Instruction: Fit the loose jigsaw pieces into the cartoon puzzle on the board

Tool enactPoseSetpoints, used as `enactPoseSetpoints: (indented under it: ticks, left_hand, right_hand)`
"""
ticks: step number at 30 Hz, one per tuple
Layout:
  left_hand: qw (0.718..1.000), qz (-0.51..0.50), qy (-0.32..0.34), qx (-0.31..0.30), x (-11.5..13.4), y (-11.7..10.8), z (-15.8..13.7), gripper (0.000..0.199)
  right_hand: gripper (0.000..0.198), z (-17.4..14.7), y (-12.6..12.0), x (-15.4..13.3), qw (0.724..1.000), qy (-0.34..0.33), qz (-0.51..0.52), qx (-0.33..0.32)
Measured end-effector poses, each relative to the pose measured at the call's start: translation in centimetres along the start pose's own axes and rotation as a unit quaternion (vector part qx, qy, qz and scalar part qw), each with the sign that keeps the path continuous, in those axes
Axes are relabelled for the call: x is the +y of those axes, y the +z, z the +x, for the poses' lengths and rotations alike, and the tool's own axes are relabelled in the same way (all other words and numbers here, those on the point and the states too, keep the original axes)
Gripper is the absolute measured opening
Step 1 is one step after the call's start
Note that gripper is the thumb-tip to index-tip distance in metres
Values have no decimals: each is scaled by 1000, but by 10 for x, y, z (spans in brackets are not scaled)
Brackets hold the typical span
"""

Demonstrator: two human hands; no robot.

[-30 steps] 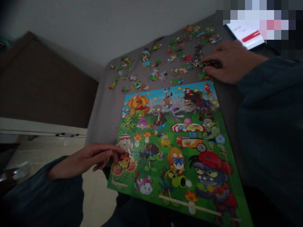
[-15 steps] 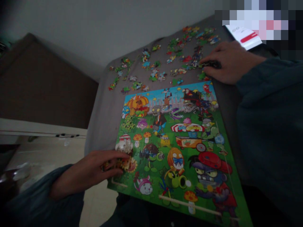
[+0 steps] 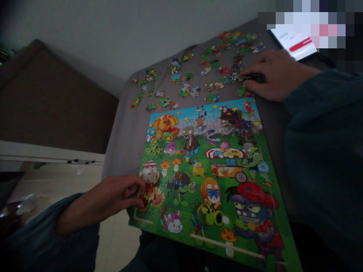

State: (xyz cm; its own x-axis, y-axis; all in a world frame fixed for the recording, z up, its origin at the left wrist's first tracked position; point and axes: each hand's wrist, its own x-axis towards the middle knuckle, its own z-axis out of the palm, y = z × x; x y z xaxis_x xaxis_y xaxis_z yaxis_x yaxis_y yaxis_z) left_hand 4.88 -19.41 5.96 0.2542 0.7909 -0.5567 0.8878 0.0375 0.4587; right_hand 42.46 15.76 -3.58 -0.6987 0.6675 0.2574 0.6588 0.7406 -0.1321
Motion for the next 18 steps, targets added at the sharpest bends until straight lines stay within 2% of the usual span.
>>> enactPoseSetpoints:
  ticks: [4, 9, 12, 15, 18]
  left_hand:
    - [1000, 6, 28, 9, -2, 2, 0, 36]
    - [999, 17, 28, 3, -4, 0, 0, 14]
    - [999, 5, 37, 10, -5, -4, -2, 19]
    - [995, -14, 94, 11, -3, -5, -5, 19]
    - [985, -29, 167, 28, 7, -1, -8, 23]
  right_hand:
    - [55, 0, 1, 3, 1000, -20, -18, 3]
    - [63, 0, 0, 0, 999, -21, -30, 9]
    - [67, 0, -1, -1, 999, -22, -30, 9]
    - [67, 0, 0, 0, 999, -26, -25, 14]
    - [56, -1, 2, 3, 1000, -20, -10, 11]
